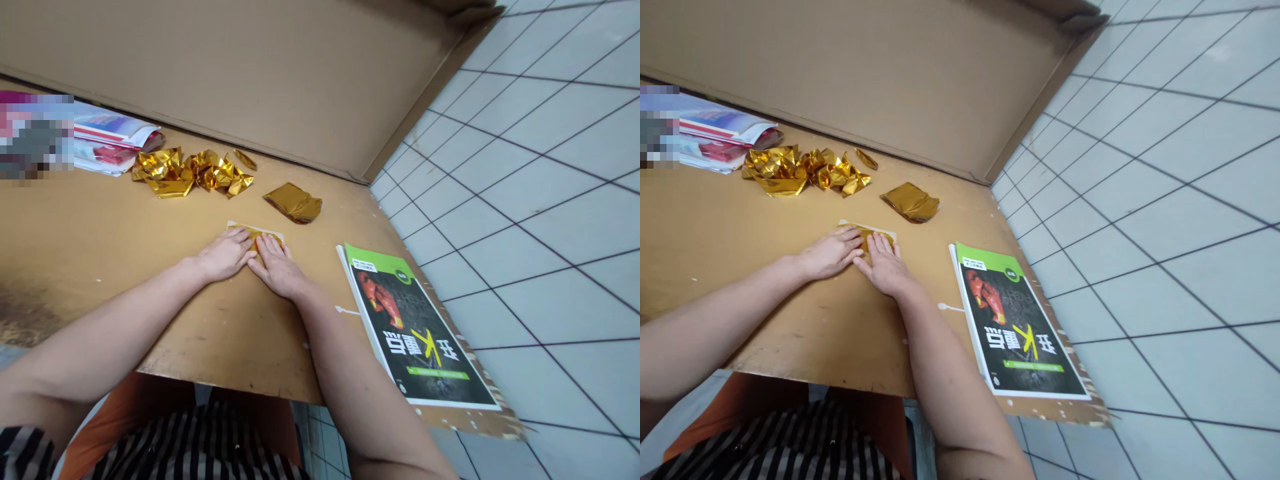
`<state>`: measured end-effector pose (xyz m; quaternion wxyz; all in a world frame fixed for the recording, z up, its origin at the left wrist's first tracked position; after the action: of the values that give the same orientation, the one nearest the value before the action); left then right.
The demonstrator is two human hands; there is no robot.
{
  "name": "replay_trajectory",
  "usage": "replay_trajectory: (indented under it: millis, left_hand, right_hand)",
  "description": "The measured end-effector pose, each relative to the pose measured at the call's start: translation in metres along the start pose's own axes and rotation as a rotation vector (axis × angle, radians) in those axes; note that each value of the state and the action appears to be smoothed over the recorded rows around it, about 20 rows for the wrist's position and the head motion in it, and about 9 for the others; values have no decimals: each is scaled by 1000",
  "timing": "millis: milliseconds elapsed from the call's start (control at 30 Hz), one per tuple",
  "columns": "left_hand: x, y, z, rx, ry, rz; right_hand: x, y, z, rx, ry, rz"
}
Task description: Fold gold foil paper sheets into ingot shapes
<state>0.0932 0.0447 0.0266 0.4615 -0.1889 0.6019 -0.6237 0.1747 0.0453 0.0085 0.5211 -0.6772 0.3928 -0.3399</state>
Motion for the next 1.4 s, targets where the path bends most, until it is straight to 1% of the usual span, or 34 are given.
replay_trajectory:
  millis: [167,267,400,500,533,600,667,733,800,967,1067,1167,1300,1400]
  left_hand:
    - [8,21,0,71,39,-201]
    - [11,24,-7,54,36,-246]
    - [12,21,-19,11,-37,-267]
    - [13,19,-22,10,-77,-293]
    - [13,18,-22,13,-77,-292]
    - [12,17,-21,19,-62,-277]
    - [11,18,-20,19,-48,-263]
    - [11,20,-22,14,-46,-260]
    - [11,21,-25,11,-47,-257]
    - [12,21,-27,-4,-46,-239]
    - [10,16,-22,-26,-52,-203]
    - [7,12,-6,-19,-16,-163]
    - [6,21,18,58,76,-246]
    - [8,26,21,83,85,-296]
  right_hand:
    - [3,-2,-1,-27,-92,-24]
    - [2,-4,1,-18,-111,-4]
    - [2,-3,6,13,-69,-7]
    - [3,-4,6,69,-16,26]
    - [3,-4,2,85,-22,47]
    - [4,-3,-11,93,-78,77]
    - [5,2,-25,67,-143,59]
    - [5,6,-30,41,-158,28]
    - [5,7,-24,26,-138,3]
    - [6,-1,7,24,-20,-32]
    - [9,-5,16,38,50,-57]
    - [10,-5,14,51,84,-78]
    - [9,-3,12,67,76,-86]
    - [7,-2,15,76,81,-81]
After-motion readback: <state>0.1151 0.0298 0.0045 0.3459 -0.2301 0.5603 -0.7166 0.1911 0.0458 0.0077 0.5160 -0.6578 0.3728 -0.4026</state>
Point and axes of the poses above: each hand's wrist, its own x-axis away from the middle knuckle, its own y-axis out of the palm, z = x × y, the point moved 9 cm from there along -x, towards the middle knuckle, and after that the axes turned 9 degrees about z, right-handed, at the moved point
